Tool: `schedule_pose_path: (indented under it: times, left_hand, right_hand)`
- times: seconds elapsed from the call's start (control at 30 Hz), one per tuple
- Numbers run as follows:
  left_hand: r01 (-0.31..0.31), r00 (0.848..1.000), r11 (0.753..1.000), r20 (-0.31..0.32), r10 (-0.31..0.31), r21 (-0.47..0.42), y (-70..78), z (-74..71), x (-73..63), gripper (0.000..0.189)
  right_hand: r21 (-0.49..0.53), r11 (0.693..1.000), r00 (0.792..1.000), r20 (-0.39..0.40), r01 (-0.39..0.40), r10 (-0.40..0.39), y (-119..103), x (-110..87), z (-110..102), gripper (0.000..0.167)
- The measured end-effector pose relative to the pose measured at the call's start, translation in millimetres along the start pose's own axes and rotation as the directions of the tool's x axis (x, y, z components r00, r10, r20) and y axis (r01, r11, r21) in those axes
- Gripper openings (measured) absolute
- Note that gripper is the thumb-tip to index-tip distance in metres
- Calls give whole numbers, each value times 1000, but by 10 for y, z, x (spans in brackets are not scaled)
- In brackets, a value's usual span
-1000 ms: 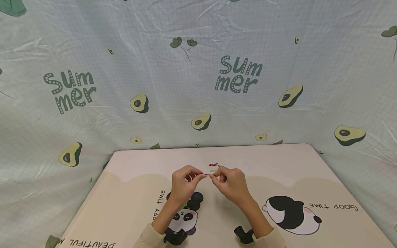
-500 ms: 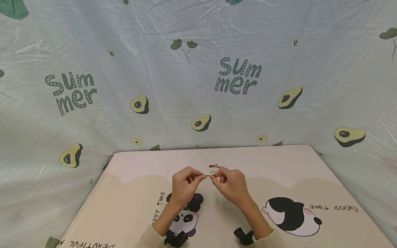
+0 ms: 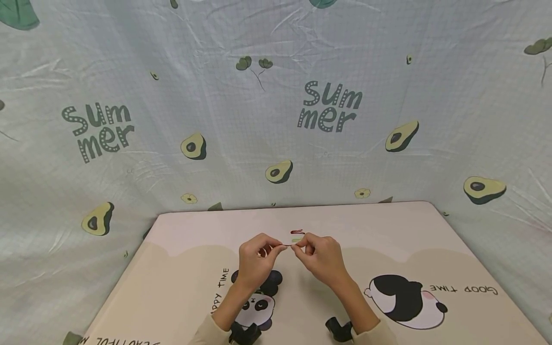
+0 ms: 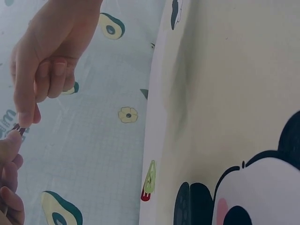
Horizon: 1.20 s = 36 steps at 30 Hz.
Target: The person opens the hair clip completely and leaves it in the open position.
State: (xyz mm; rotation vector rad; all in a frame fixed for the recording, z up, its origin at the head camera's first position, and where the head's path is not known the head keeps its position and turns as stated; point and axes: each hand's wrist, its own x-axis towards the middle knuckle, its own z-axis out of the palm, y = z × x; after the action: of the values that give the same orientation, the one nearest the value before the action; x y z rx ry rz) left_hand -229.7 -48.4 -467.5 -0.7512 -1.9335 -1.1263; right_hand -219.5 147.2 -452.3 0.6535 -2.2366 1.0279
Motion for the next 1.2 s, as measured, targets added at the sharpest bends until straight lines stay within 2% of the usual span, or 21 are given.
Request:
schedule_pose_path:
  times: [1.2]
  left_hand:
    - [-41, 999, 997, -24, 43, 67, 8, 9, -18, 15]
  right_hand:
    - [-50, 998, 999, -16, -30, 29, -19, -20, 19, 25]
